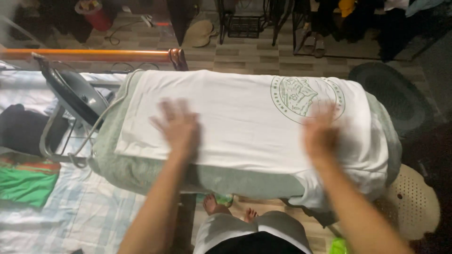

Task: Fold and iron clothes on a bed and ironing board.

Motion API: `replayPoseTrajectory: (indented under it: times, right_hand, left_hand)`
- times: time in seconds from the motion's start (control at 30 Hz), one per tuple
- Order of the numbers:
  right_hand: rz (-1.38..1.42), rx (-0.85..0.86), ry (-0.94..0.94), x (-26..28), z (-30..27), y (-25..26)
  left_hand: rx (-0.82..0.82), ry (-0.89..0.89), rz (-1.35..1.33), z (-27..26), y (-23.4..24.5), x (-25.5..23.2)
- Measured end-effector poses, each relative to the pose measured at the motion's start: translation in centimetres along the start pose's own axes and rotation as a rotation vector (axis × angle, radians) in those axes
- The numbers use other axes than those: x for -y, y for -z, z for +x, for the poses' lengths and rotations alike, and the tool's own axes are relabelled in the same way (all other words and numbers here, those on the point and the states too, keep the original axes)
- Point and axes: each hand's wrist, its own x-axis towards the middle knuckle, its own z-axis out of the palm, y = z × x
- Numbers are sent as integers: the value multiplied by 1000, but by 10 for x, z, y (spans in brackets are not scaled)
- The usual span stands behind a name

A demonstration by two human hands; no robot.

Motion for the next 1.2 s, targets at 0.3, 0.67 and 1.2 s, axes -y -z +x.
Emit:
replayPoseTrajectory:
  times: [0.3,0.67,1.2]
  right_hand:
    - [-230,335,335,40,-51,10]
    - [-253,319,119,-155,-108,130]
    - [877,-60,-429,-34,-60,189]
  left_hand:
    - [306,-65,-182,-45,50,-39]
    - [102,-244,-321,-61,72,179]
    - [-186,-391,-505,34,145,193]
